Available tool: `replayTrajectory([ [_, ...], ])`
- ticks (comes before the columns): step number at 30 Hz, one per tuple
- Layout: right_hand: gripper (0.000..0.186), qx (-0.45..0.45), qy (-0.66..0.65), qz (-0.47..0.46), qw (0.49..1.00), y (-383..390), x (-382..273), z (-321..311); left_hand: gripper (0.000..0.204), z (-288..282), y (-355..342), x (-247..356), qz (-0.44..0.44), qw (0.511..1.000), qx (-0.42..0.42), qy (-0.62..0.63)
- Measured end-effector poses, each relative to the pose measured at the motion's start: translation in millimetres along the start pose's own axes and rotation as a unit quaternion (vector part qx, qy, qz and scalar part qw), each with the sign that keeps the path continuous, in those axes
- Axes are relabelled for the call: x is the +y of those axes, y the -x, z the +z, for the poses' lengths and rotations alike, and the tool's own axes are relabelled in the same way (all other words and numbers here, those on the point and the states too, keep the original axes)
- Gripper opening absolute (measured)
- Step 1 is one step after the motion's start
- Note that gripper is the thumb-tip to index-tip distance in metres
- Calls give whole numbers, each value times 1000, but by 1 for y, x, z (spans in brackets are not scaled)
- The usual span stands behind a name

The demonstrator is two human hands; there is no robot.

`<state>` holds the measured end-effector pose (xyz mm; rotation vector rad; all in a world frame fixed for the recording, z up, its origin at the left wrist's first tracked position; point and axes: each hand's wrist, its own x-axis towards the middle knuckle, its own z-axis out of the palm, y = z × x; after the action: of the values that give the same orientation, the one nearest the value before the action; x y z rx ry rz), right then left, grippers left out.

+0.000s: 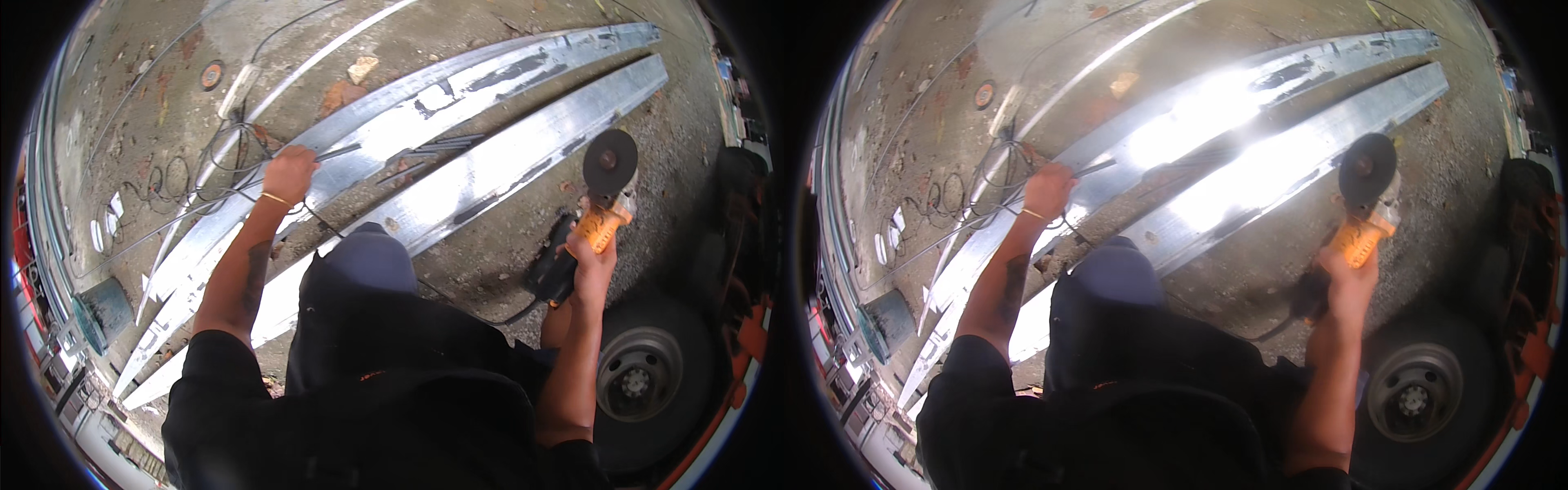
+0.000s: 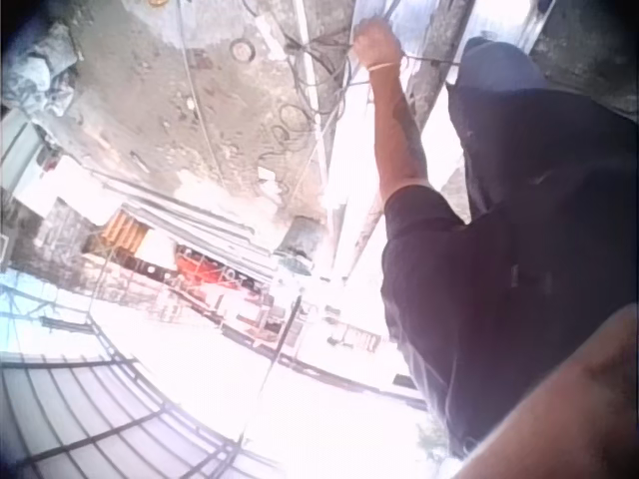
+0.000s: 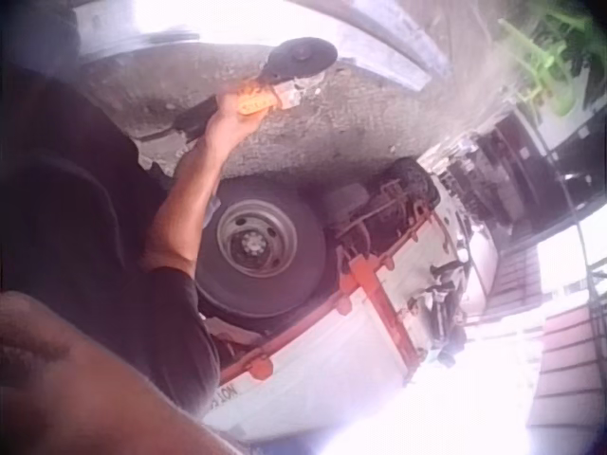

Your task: The person measures a metal bar with a tape measure, then uses an angle grinder to grind the surface of several metal bars lying on the ground. Sparks are visible during grinding.

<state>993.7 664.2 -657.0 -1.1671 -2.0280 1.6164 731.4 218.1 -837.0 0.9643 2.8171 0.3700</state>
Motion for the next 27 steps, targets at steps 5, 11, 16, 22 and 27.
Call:
replayTrajectory([
  [5, 47, -9, -11, 43, 999, 2, 2, -8, 17, 10, -35, 12, 40, 997, 63, 21],
  [11, 47, 5, 19, 33, 999, 8, 0, -5, 17, 25, -60, 44, 35, 990, 57, 122],
  [16, 49, -4, 5, 34, 999, 5, 5, -3, 17, 31, -49, 49, 2, 992, 62, 110],
  [22, 50, -12, -7, 28, 1000, 6, -10, 2, 18, 11, -7, 29, -11, 994, 56, 94],
  [27, 41, 1, -17, 15, 1000, 3, 1, -12, 19, 21, -7, 24, 14, 994, 56, 89],
])
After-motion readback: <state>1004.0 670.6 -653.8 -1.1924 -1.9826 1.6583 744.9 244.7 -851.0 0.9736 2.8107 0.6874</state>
